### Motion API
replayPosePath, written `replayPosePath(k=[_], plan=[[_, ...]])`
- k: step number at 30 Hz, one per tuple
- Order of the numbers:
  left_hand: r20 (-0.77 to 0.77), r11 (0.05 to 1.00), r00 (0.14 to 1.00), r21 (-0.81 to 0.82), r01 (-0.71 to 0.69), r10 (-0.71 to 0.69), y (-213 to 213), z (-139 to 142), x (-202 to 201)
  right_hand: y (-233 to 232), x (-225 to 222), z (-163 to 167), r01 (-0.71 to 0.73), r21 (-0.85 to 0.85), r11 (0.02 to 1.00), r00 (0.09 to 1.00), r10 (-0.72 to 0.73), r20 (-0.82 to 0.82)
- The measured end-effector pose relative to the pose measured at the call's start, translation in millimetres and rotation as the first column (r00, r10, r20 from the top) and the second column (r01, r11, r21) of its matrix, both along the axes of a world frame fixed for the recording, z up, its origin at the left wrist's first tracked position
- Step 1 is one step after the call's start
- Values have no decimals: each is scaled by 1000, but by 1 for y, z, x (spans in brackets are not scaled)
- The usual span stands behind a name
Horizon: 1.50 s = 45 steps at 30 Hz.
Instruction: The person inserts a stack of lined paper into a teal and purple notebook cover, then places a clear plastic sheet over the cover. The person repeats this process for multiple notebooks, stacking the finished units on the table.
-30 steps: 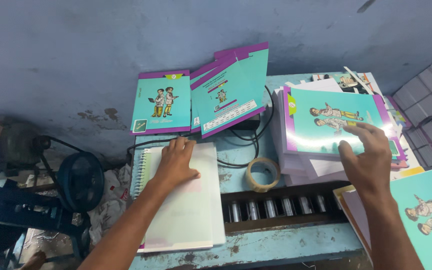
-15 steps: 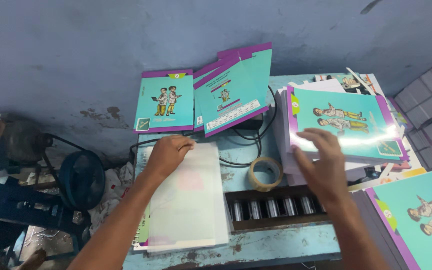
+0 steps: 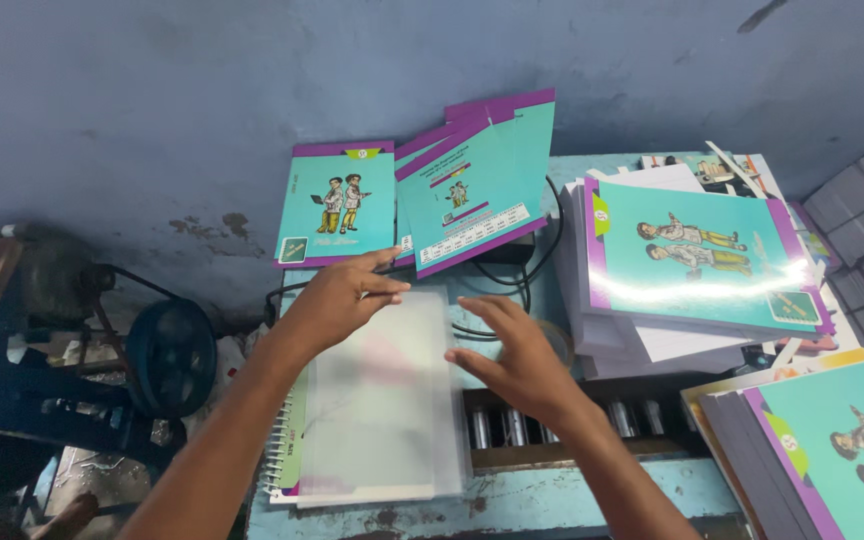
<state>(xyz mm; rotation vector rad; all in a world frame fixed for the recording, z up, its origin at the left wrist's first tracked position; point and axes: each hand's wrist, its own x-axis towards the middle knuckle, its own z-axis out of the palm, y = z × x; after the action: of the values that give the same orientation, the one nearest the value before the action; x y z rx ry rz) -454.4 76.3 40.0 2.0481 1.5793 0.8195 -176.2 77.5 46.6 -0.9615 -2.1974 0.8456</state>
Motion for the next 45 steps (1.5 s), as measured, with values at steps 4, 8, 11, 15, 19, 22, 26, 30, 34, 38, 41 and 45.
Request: replayPosePath(k=[4,8,11,15,19,22,26,30,34,38,41,45], plan=[[-14,1000,1000,-12,9,-9,0,3,-2,5,-10,-14,-24,21,999,999,23,22],[130,979,991,-205,14,13,-1,13,-3,6,-14,-21,8,-134,991,1000,-10,-13],[349,970,936,-240,51,37,2,25,-1,7,-10,-25,-9,-433,901,996,-28,-80],[478,967,859,-243,-73,185,9,42,-4,13,27,-22,8,-659,752,994,-77,-76],[632,971,743,-216,-104,220,19,47,-3,25,83,-9,-3,-699,715,970,-167,-175],[710,950,637,-285,-130,300,27,36,11,26,119,5,103,-717,689,911,-355,-211],[748,926,561,-366,-96,354,41,20,43,35,141,21,257,-753,606,741,-624,-248],[722,904,572,-419,-87,389,50,13,81,55,170,32,295,-707,643,723,-634,-275],[791,910,506,-413,26,345,51,15,115,79,206,35,366,-645,670,730,-637,-248],[831,930,493,-351,106,258,58,19,148,106,237,43,383,-666,641,729,-652,-209],[843,943,476,-324,75,252,68,17,177,125,252,52,396,-703,591,725,-671,-156],[842,977,503,-214,-22,196,87,16,207,141,268,59,430,-641,635,779,-620,-91]])
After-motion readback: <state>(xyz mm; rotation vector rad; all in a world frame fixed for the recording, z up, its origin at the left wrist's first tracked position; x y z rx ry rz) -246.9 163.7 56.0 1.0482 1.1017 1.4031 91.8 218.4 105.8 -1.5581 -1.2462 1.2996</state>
